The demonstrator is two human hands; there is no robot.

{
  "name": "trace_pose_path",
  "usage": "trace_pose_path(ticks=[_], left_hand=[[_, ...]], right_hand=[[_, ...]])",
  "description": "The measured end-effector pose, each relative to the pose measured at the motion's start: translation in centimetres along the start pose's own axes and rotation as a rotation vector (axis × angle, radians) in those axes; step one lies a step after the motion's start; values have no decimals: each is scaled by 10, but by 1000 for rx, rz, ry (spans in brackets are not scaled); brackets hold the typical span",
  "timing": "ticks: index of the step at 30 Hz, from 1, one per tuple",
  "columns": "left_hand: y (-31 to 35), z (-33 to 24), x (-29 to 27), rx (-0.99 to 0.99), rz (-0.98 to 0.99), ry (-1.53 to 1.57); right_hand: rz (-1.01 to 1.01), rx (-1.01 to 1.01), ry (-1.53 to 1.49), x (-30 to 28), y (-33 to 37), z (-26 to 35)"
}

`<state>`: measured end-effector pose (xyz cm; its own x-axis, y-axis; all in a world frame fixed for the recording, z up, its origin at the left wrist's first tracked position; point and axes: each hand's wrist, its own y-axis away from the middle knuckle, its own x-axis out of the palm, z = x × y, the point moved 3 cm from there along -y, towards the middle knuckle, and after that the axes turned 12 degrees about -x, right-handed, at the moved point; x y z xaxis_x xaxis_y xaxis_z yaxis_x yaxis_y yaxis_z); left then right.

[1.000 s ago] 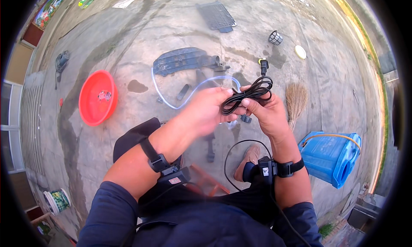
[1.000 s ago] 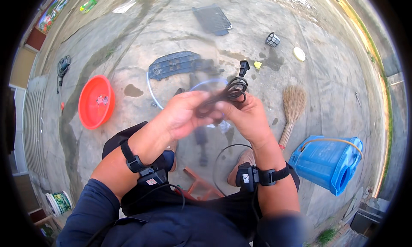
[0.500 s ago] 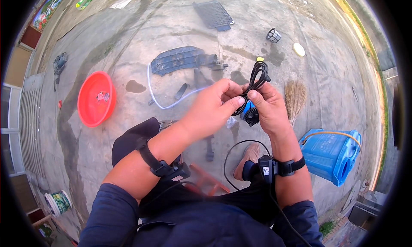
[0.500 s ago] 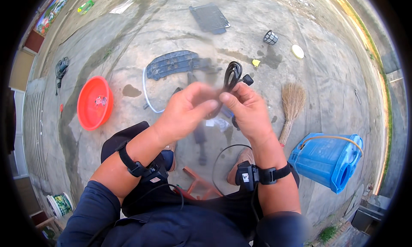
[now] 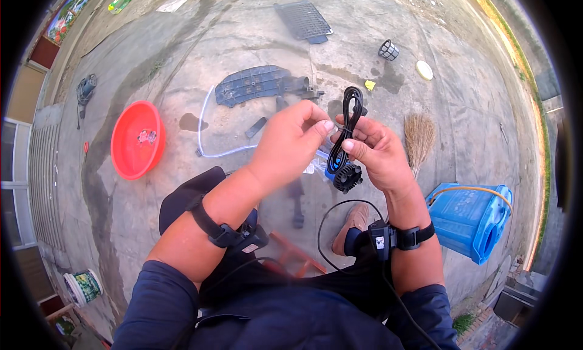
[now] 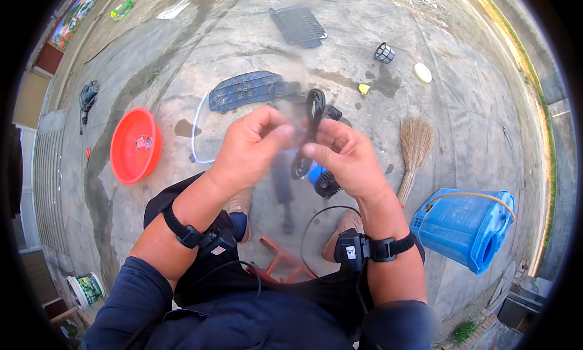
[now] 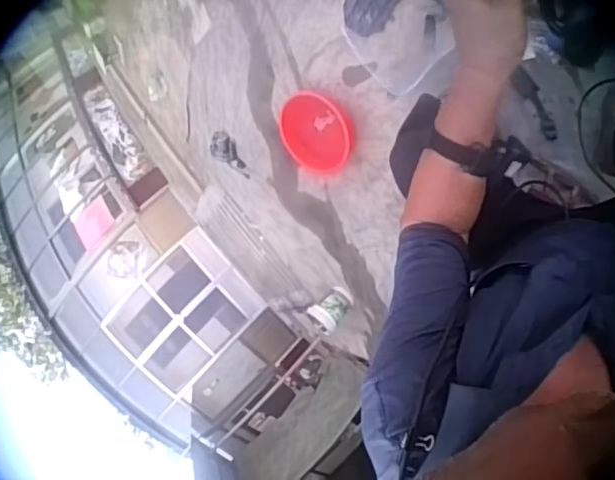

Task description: The person fills a red basin with water using a hose, carries the basin to an outdoor concrete area, and then connects a clear plastic tube to a small blue water pump by hand before placing the pump into the basin.

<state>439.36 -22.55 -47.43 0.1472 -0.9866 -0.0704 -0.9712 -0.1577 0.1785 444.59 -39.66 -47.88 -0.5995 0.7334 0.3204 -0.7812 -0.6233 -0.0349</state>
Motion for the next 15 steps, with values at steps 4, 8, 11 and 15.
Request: trace_pose_path(ticks=[4, 8, 11, 15], left_hand=[[0, -2, -4, 47, -18, -86], [-1, -8, -5, -10, -12, -13], [0, -10, -9, 55, -72, -117], [8, -33, -10, 690, -383, -735]], right_hand=[[-19, 7, 36, -7, -1, -7], [-30, -22, -19, -9, 0, -10], [-57, -22, -105, -8, 0, -9], [-77, -4, -124, -10, -1, -7]])
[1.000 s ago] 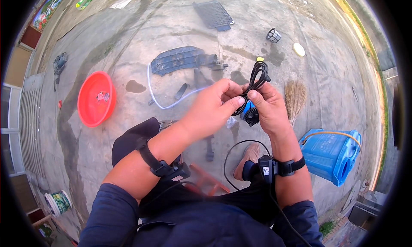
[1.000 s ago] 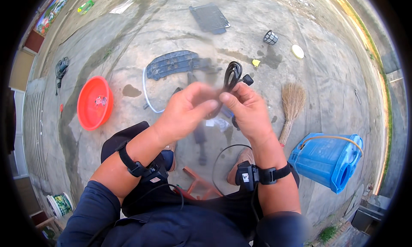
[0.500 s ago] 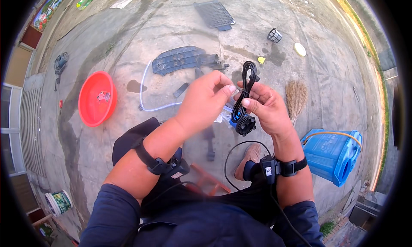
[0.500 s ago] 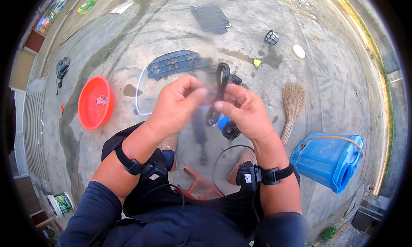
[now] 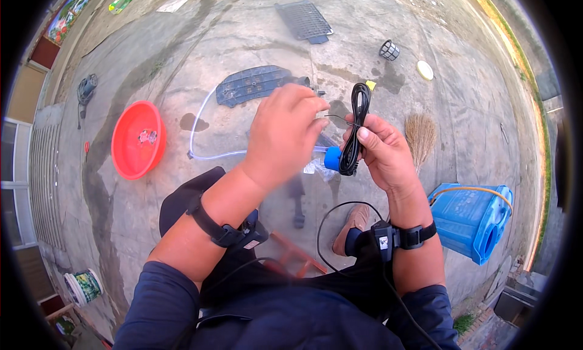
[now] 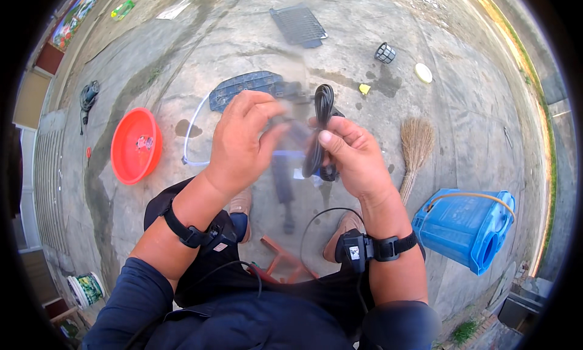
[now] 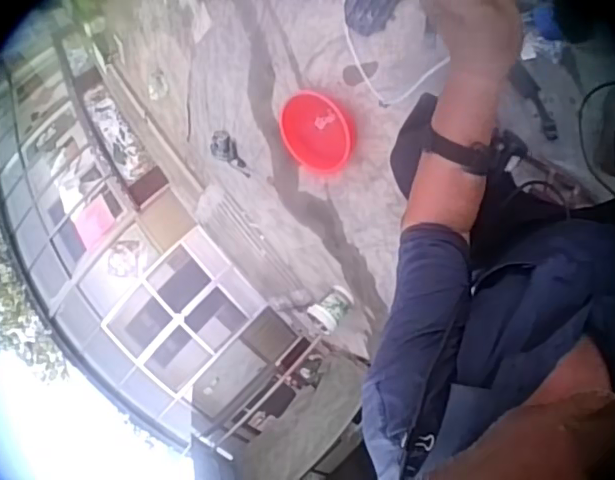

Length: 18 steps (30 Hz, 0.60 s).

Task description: The person fills a red basin with water using a hose, carries the basin to an outdoor concrete area, and then connects a clear plastic tube to a small blue water pump by hand before placing the pump into the basin.

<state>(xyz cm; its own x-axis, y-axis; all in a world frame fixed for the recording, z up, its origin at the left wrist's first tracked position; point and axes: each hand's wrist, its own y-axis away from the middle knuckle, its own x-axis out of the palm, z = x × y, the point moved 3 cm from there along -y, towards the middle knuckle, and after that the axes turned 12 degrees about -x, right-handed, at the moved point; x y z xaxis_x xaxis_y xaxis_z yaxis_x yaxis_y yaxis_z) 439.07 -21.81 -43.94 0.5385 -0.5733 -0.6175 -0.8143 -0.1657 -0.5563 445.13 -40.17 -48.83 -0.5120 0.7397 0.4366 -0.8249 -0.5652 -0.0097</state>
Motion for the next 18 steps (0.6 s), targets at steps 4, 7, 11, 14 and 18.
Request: trace_pose_path(ticks=[4, 7, 11, 14, 18], left_hand=[[0, -13, 4, 168, 19, -54], [0, -16, 7, 240, -25, -18], [3, -14, 8, 241, 35, 18], [4, -12, 9, 236, 46, 89], [1, -8, 3, 183, 71, 214]], right_hand=[[-15, -2, -21, 4, -1, 0], [40, 15, -19, 0, -1, -6], [18, 61, -52, 5, 2, -10], [2, 66, -151, 10, 2, -7], [-28, 44, -226, 7, 3, -4]])
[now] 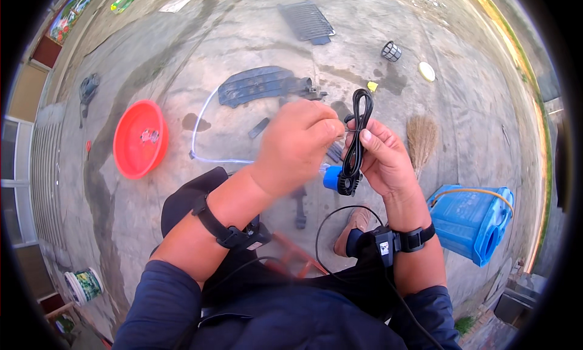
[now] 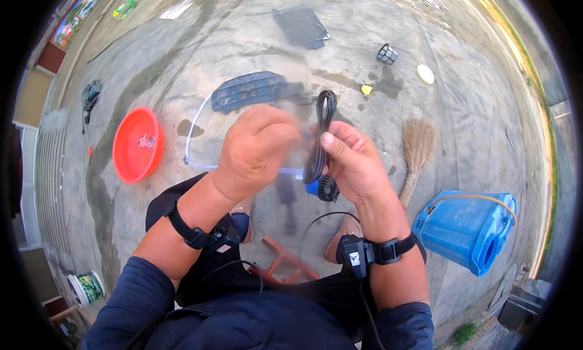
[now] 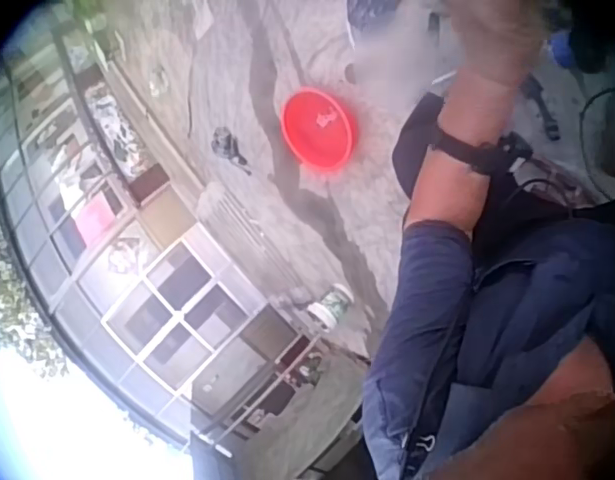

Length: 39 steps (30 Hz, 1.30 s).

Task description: The person fills a red basin with water using a hose, carries the basin to an outdoor concrete area, and then connects a clear plastic tube to a small blue water pump by hand before placing the pump into the basin.

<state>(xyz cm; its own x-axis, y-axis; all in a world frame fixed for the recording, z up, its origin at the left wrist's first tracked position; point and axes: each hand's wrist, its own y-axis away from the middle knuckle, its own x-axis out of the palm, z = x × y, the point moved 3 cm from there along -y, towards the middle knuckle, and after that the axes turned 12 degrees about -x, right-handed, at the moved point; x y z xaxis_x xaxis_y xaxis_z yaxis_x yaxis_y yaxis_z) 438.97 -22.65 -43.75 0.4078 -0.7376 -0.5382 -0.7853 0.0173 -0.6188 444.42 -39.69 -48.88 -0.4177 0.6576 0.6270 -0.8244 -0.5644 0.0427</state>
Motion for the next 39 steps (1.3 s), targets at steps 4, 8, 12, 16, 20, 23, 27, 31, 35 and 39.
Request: trace_pose_path(ticks=[4, 8, 12, 16, 20, 23, 27, 31, 35, 39], left_hand=[[7, 13, -2, -362, -9, 87], [14, 20, 9, -979, 276, 759], [17, 16, 13, -1112, 430, 996], [15, 18, 12, -1075, 407, 917], [17, 22, 14, -966, 325, 774], [7, 17, 2, -582, 233, 355], [2, -2, 0, -43, 197, -100], [10, 5, 6, -495, 240, 214], [19, 18, 17, -918, 371, 708], [23, 24, 25, -942, 425, 787]], right_hand=[[-37, -77, 30, -9, -2, 8], [-47, -115, 112, -4, -1, 10], [-49, -149, 177, -8, -2, 10], [3, -163, 321, -1, -3, 14], [31, -166, 464, -3, -4, 13], [8, -117, 567, -4, -4, 11], [-7, -150, 590, -4, -4, 7], [-54, -204, 549, -8, -4, 6], [-54, -204, 533, 0, -3, 10], [-11, -188, 529, 1, -2, 12]])
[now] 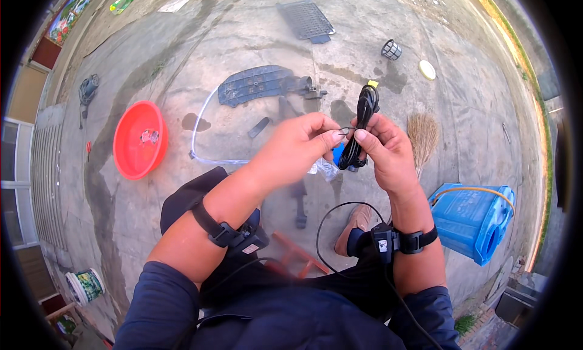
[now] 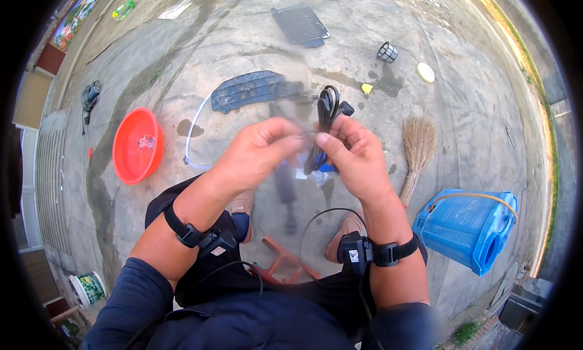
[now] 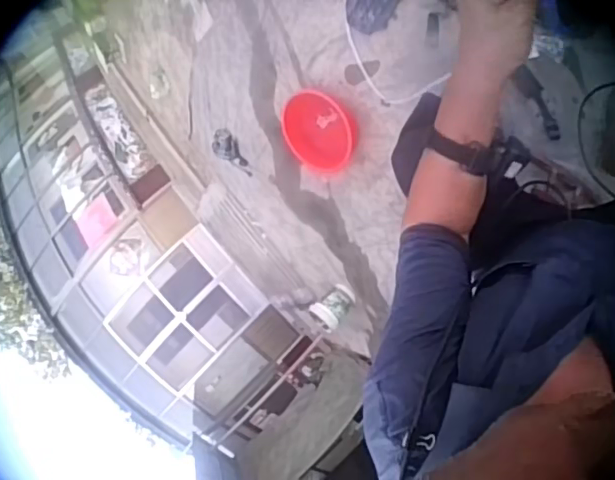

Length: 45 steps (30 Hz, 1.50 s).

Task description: The person fills a red basin with water using a hose, carries the basin to an outdoor concrete area, and then connects a clear plastic tube to a small blue water pump by hand before placing the pump into the basin.

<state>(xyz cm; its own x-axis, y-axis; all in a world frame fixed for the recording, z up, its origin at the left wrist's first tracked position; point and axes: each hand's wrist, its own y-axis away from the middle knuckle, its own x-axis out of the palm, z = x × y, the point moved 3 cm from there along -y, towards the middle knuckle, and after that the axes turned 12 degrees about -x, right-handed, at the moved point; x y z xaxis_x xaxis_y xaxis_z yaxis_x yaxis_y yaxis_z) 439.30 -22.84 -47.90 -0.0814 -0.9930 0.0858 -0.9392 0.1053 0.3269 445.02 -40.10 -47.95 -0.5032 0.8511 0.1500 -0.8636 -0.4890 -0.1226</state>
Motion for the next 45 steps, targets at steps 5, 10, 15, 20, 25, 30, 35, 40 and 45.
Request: trace_pose_path(ticks=[5, 10, 15, 20, 25, 30, 35, 40, 45], left_hand=[[2, -13, -4, -37, -49, -9], [4, -19, -9, 250, -127, -322], [3, -7, -7, -221, -84, -63], [3, -7, -1, -242, 3, 19], [5, -5, 1, -199, 13, 25], [16, -31, 0, 691, -365, -1093], [8, -12, -7, 377, -422, -604], [6, -4, -4, -321, -77, 27], [7, 4, 7, -510, 109, 518]], right_hand=[[79, -14, 14, -5, 0, -1], [141, -139, 309, -5, 2, -7], [60, -146, 325, -3, 1, -6], [81, -132, 326, 0, 1, -4], [105, -117, 298, 2, 1, -1], [159, 57, 122, -1, 1, -2], [60, 87, -14, 1, 2, 4], [64, -60, 206, -6, 3, -9], [79, -136, 283, -5, 3, -8]])
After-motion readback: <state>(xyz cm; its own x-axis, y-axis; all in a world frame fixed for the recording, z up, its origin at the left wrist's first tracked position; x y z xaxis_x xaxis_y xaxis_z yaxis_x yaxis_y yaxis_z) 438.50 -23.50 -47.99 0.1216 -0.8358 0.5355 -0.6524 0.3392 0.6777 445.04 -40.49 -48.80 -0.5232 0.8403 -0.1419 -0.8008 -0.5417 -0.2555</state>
